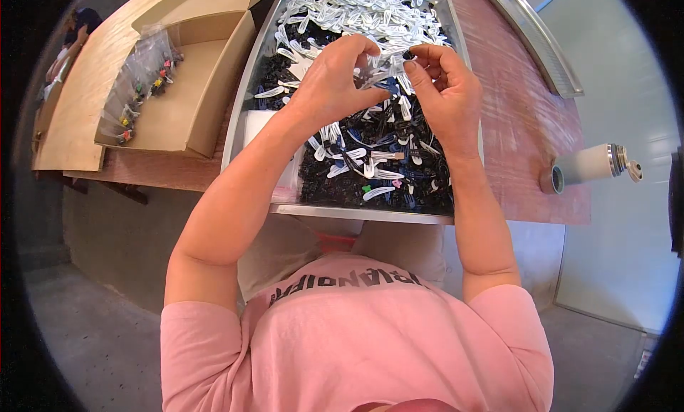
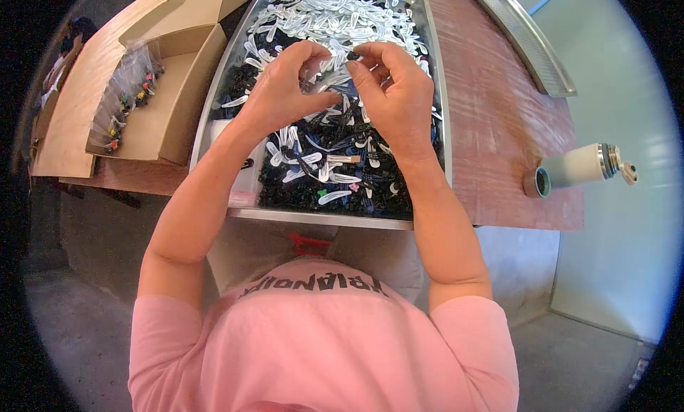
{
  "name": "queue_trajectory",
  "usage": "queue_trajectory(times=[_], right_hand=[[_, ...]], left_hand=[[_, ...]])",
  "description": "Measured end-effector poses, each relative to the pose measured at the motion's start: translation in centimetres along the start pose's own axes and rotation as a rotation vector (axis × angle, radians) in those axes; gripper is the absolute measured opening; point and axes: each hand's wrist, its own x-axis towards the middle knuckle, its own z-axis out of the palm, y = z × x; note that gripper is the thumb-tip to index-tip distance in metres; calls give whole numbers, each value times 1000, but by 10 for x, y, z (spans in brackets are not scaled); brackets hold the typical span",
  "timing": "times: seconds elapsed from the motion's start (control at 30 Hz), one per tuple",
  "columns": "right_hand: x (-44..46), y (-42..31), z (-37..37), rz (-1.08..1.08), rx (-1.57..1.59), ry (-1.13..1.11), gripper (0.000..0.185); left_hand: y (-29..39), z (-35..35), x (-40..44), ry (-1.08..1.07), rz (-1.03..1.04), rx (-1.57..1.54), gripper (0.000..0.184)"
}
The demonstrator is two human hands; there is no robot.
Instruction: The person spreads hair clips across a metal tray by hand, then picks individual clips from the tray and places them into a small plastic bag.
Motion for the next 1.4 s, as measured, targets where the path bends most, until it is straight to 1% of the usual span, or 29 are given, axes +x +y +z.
queue_trajectory(times=[0.27, 0.33, 0.4, 0.47, 0.5, 0.53, 0.57, 0.63, 0.67, 0.73, 0.77, 0.8, 0.83, 0.87, 0.93, 0.97, 1.03, 1.07, 1.13, 1.27, 1.4], right_hand=[[0, -1, 0, 41, 30, -5, 27], [0, 0, 0, 23, 51, 31, 31], [1, 1, 0, 22, 88, 34, 34], [1, 1, 0, 22, 127, 36, 37], [2, 0, -1, 30, 33, -21, 39], [2, -1, -1, 37, -61, -78, 41], [1, 0, 0, 38, -61, -76, 41], [0, 3, 4, 105, 39, -211, 37], [-2, 6, 4, 106, 38, -210, 37], [-2, 11, 6, 123, 125, -169, 30], [-1, 11, 5, 122, 126, -171, 30], [0, 12, 3, 166, 137, -133, 25], [1, 13, 0, 211, 147, -92, 21], [2, 12, -1, 211, 147, -93, 21], [4, 9, -5, 260, 291, -6, 15], [5, 11, -4, 274, 340, 35, 13], [6, 9, -6, 288, 346, 49, 13], [7, 8, -7, 303, 353, 61, 13], [7, 8, -8, 314, 388, 66, 13], [7, 6, -8, 330, 408, 87, 14], [8, 7, -7, 323, 434, 101, 14]], left_hand=[[1, -2, 0, 17, -11, -14, 56], [1, -3, 1, 10, -21, -8, 57], [2, -4, 2, -13, -119, -34, 61], [2, -5, 3, 4, -154, -62, 64], [2, -5, 4, 21, -188, -89, 67], [0, -3, 4, 20, -188, -89, 67], [-3, -1, 3, 42, -152, -79, 69], [-2, 1, 2, 62, -116, -70, 71], [-1, 2, 0, 37, -84, -55, 74], [-1, 4, 1, 17, -53, -39, 76], [-2, 5, 0, -1, -31, -90, 78], [0, 4, 1, -19, -11, -140, 79], [5, -1, 1, -102, -117, -202, 81], [4, -2, 3, -102, -118, -202, 81], [1, -5, 6, -190, -232, -492, 68], [0, -7, 5, -191, -230, -492, 68], [1, -12, 4, -264, -348, -835, 54], [1, -13, 5, -263, -348, -835, 54], [0, -15, 6, -372, -465, -998, 47], [2, -13, 4, -384, -490, -1022, 52], [2, -17, 4, -488, -504, -957, 56]])
